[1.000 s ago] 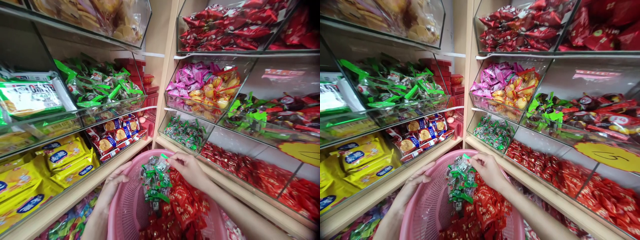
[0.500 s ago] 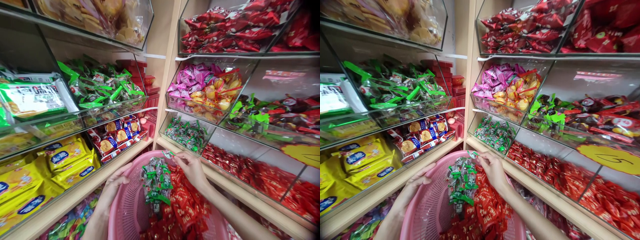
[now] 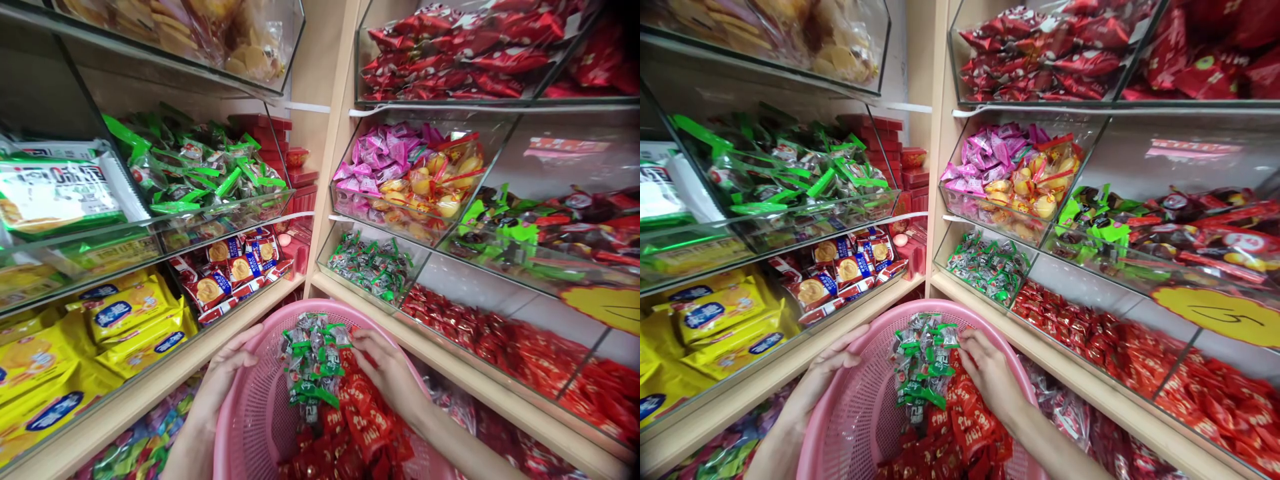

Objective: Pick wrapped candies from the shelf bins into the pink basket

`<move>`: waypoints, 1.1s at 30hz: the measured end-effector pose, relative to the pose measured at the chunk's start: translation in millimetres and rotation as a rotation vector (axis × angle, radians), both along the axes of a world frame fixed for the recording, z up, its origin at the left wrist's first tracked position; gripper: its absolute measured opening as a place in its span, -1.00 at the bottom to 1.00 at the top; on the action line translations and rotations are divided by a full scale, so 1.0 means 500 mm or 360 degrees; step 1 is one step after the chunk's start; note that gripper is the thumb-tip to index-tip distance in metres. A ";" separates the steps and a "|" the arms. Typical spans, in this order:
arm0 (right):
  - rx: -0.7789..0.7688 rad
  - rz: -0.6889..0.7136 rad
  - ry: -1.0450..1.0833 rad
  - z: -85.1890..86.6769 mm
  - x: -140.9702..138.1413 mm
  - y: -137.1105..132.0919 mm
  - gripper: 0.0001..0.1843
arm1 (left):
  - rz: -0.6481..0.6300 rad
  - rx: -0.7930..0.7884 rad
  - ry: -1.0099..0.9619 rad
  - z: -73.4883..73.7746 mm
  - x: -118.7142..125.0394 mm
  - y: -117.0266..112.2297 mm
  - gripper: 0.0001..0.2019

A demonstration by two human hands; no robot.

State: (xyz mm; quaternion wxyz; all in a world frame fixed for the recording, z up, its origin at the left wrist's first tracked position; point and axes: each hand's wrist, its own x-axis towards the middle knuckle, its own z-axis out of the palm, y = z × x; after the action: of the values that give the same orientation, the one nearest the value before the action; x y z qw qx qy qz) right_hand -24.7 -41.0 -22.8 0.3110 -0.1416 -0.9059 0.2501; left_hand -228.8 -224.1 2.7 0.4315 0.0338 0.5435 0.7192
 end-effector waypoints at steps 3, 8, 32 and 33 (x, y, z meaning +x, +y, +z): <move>0.0013 0.0007 -0.0041 -0.002 0.010 -0.008 -0.79 | 0.0021 -0.0005 0.0000 0.004 0.003 0.000 -0.31; 0.0026 -0.0006 -0.0094 0.001 0.022 -0.020 -0.79 | -0.0022 -0.0007 0.0004 0.006 0.004 -0.001 -0.29; 0.0014 0.0006 -0.0201 -0.017 -0.012 -0.033 -0.82 | -0.0047 -0.0014 0.0011 0.002 -0.001 -0.002 -0.28; 0.0033 -0.0003 -0.0228 -0.016 -0.010 -0.034 -0.81 | -0.0044 -0.0010 0.0015 0.001 -0.002 -0.002 -0.27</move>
State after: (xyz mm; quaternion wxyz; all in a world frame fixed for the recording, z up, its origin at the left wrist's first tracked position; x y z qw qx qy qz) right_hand -29.9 -57.9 -30.8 0.2470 -0.1569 -0.9283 0.2296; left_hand -229.5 -225.3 3.2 0.4390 0.0435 0.5472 0.7113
